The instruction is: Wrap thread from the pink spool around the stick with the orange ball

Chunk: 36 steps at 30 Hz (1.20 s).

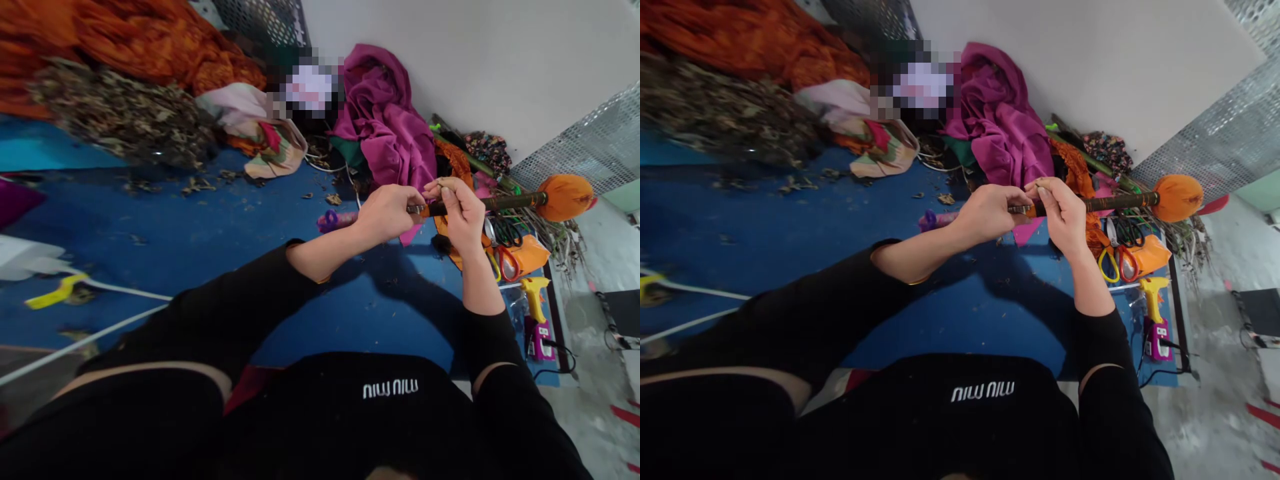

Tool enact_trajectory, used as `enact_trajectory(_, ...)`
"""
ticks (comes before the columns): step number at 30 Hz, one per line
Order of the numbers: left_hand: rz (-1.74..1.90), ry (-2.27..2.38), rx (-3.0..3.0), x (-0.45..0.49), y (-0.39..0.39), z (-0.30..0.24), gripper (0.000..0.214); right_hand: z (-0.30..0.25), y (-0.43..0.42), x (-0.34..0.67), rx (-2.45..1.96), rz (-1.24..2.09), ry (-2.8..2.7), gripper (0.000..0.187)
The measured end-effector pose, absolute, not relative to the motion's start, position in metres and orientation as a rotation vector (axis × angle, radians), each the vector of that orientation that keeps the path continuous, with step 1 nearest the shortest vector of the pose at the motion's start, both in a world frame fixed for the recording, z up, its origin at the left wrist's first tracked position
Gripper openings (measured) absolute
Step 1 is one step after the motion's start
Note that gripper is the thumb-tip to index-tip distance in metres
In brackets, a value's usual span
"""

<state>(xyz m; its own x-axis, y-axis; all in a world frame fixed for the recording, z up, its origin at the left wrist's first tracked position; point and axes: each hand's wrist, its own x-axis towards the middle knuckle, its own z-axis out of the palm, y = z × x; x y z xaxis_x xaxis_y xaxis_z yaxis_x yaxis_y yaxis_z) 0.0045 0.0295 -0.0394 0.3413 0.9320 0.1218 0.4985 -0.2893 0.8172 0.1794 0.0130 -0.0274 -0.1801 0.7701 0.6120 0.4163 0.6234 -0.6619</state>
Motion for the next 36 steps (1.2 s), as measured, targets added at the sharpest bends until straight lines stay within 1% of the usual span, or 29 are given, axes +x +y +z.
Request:
enact_trajectory(4, 0.724, 1.31, 1.982, 0.005, 0.023, -0.035, 0.039, -0.029, 0.016, 0.181, -1.021, 0.449, -1.828, 0.042)
enact_trajectory(10, 0.592, 1.409, 2.181, 0.006, 0.016, -0.031, 0.033, -0.029, 0.018, 0.184, -1.048, 0.476, -1.872, 0.048)
enact_trajectory(14, 0.529, 1.427, 2.333, 0.006, 0.014, -0.032, 0.04, -0.03, 0.021, 0.186, -1.081, 0.493, -1.892, 0.05)
enact_trajectory(18, 0.546, 1.405, 2.419, 0.007, 0.013, -0.035, 0.048, -0.032, 0.023, 0.19, -1.15, 0.498, -1.881, 0.051)
enact_trajectory(26, 0.621, 1.362, 2.439, 0.007, 0.014, -0.04, 0.049, -0.032, 0.024, 0.193, -1.153, 0.49, -1.862, 0.051)
enact_trajectory(28, 0.644, 1.349, 2.439, 0.006, 0.014, -0.04, 0.047, -0.034, 0.025, 0.193, -1.136, 0.531, -1.853, 0.054)
enact_trajectory(32, 0.652, 1.295, 2.479, 0.006, 0.015, -0.04, 0.035, -0.039, 0.029, 0.192, -1.116, 0.647, -1.827, 0.06)
enact_trajectory(36, 0.643, 1.262, 2.479, 0.004, 0.017, -0.04, 0.032, -0.041, 0.032, 0.19, -1.11, 0.732, -1.698, 0.062)
